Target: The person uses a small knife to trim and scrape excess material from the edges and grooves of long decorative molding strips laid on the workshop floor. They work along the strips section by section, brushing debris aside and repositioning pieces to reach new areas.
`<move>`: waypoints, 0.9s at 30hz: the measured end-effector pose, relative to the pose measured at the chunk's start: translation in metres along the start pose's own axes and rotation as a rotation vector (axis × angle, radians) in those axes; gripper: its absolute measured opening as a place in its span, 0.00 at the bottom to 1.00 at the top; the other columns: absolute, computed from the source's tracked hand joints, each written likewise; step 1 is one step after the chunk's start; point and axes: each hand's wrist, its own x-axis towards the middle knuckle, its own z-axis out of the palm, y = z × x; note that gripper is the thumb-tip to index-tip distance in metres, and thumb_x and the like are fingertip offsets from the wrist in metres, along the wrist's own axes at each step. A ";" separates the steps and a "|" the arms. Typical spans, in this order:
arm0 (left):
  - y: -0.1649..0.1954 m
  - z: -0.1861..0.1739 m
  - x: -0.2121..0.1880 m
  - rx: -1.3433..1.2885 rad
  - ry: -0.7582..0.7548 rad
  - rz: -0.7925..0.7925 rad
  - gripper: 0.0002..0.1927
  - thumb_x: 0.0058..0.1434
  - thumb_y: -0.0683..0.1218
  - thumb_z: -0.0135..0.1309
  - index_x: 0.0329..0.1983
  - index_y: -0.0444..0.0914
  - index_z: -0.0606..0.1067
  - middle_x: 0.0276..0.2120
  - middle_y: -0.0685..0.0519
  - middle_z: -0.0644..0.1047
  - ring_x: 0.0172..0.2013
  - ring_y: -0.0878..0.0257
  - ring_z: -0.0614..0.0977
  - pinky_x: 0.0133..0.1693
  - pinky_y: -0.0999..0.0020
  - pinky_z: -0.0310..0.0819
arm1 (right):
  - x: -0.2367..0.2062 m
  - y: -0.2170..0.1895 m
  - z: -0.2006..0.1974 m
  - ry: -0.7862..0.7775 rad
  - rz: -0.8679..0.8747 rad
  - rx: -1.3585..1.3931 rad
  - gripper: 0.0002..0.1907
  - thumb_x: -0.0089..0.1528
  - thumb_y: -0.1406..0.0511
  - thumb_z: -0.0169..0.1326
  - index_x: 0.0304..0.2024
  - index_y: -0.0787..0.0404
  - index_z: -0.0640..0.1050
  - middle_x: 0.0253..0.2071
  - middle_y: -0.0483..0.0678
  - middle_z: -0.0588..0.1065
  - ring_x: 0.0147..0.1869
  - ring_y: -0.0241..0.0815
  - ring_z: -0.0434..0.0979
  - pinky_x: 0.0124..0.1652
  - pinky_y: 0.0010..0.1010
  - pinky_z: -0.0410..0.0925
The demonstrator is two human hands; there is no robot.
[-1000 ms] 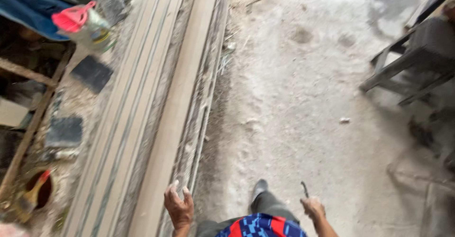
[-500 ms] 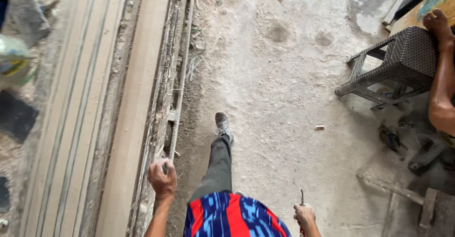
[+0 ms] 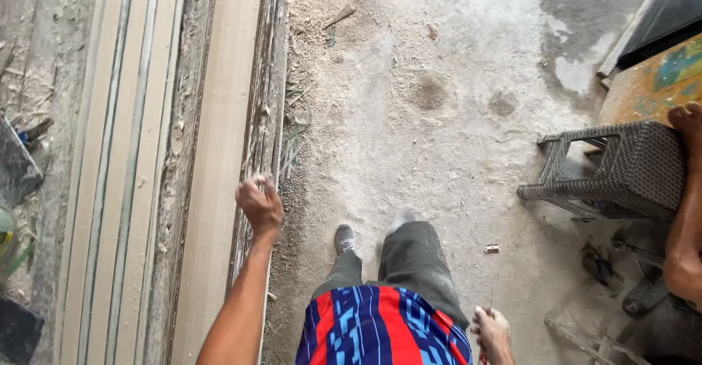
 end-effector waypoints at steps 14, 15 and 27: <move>0.101 0.116 0.203 0.303 0.131 -0.109 0.24 0.76 0.60 0.46 0.44 0.34 0.78 0.43 0.40 0.79 0.47 0.42 0.79 0.55 0.47 0.69 | 0.235 -0.365 0.046 -0.182 -0.247 -0.821 0.20 0.67 0.54 0.51 0.51 0.62 0.78 0.27 0.51 0.76 0.26 0.44 0.75 0.23 0.36 0.66; 0.114 0.125 0.227 0.283 0.141 -0.141 0.23 0.74 0.60 0.47 0.42 0.36 0.79 0.42 0.41 0.80 0.46 0.43 0.79 0.55 0.48 0.70 | 0.250 -0.414 0.044 -0.171 -0.302 -0.838 0.21 0.67 0.53 0.51 0.51 0.62 0.78 0.27 0.51 0.76 0.25 0.44 0.75 0.24 0.36 0.67; 0.128 0.173 0.357 0.147 0.424 -0.380 0.21 0.69 0.52 0.55 0.56 0.32 0.74 0.52 0.39 0.76 0.56 0.42 0.75 0.60 0.48 0.68 | 0.259 -0.934 0.220 -0.372 -0.678 -0.513 0.22 0.67 0.58 0.51 0.63 0.54 0.72 0.30 0.48 0.74 0.25 0.39 0.74 0.24 0.34 0.69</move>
